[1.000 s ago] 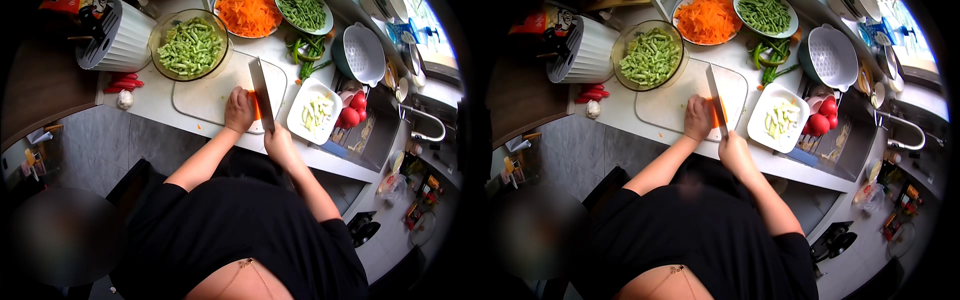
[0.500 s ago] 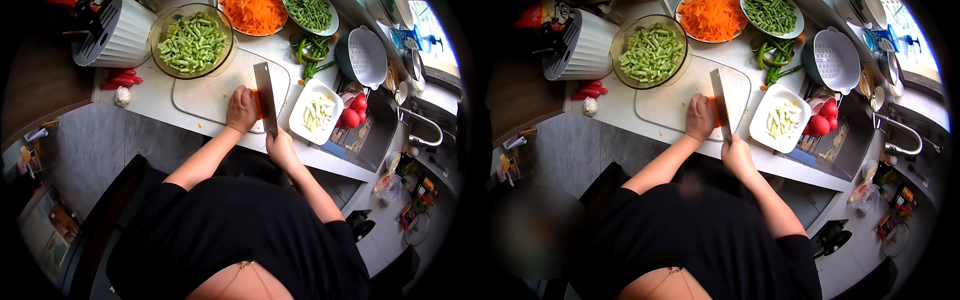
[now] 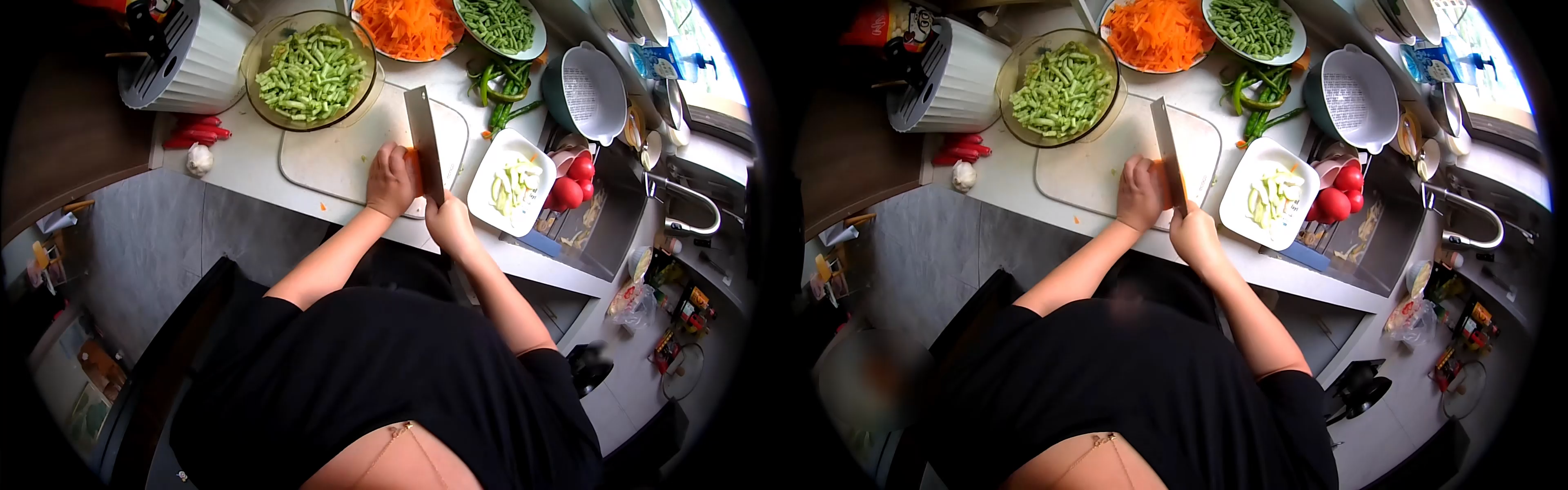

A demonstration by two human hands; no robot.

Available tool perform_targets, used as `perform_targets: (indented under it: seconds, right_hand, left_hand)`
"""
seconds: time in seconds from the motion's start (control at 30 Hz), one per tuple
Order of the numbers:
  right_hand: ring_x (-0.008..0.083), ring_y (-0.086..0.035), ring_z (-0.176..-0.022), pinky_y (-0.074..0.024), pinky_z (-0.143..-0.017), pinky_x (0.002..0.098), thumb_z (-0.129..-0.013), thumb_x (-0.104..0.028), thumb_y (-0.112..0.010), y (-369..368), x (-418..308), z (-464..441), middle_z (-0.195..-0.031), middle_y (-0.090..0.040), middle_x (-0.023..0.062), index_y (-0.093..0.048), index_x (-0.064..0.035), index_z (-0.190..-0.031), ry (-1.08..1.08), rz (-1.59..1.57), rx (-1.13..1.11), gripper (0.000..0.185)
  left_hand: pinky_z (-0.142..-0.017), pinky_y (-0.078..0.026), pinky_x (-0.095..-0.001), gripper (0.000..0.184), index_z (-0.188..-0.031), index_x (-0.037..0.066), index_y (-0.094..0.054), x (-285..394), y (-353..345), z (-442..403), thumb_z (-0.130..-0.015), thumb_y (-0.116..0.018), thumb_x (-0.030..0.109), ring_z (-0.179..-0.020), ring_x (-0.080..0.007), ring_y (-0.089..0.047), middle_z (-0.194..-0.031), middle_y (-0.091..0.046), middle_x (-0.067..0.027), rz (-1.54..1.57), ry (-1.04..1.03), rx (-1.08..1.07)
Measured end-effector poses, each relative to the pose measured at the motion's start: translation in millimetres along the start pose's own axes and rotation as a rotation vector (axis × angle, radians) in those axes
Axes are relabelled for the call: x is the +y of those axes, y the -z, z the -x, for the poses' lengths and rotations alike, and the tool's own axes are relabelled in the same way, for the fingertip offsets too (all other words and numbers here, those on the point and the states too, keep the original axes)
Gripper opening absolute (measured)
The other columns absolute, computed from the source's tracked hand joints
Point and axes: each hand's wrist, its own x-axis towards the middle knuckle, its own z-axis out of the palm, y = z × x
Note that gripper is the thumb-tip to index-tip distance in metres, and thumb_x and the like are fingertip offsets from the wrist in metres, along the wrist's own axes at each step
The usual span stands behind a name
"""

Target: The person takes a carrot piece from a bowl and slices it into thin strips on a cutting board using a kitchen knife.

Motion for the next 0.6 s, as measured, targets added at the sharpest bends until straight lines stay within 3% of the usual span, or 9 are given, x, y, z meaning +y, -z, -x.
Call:
perform_targets:
  seconds: [0.23, 0.4, 0.6]
  right_hand:
    - [0.05, -0.059, -0.077, -0.0469, -0.072, 0.0547, -0.085, -0.008, -0.051, -12, 28, 23, -0.075, -0.059, 0.0343, -0.056, 0.0073, -0.09, 0.002, 0.061, -0.011, 0.017]
    - [0.0494, -0.06, -0.076, -0.0481, -0.073, 0.0541, -0.084, -0.01, -0.05, -16, 13, -19, -0.076, -0.061, 0.0327, -0.056, 0.0079, -0.085, 0.087, 0.05, 0.037, 0.019]
    - [0.0493, -0.06, -0.077, -0.0479, -0.075, 0.0533, -0.085, -0.012, -0.05, -21, 38, 22, -0.077, -0.06, 0.0328, -0.057, 0.0071, -0.083, 0.023, 0.118, 0.028, 0.02]
  left_hand:
    - [-0.085, -0.044, -0.0442, 0.028, -0.109, -0.001, -0.046, 2, 2, -1, -0.085, -0.055, 0.008, -0.094, -0.0384, -0.053, -0.109, -0.048, -0.0204, 0.014, 0.015, -0.018]
    - [-0.085, -0.045, -0.0442, 0.028, -0.109, -0.001, -0.045, 3, 0, -3, -0.085, -0.055, 0.007, -0.096, -0.0393, -0.053, -0.11, -0.049, -0.0213, -0.017, -0.018, 0.033]
    - [-0.085, -0.046, -0.0432, 0.027, -0.11, -0.002, -0.045, 5, 2, -3, -0.087, -0.054, 0.007, -0.096, -0.0391, -0.054, -0.109, -0.05, -0.0215, -0.03, -0.023, 0.023]
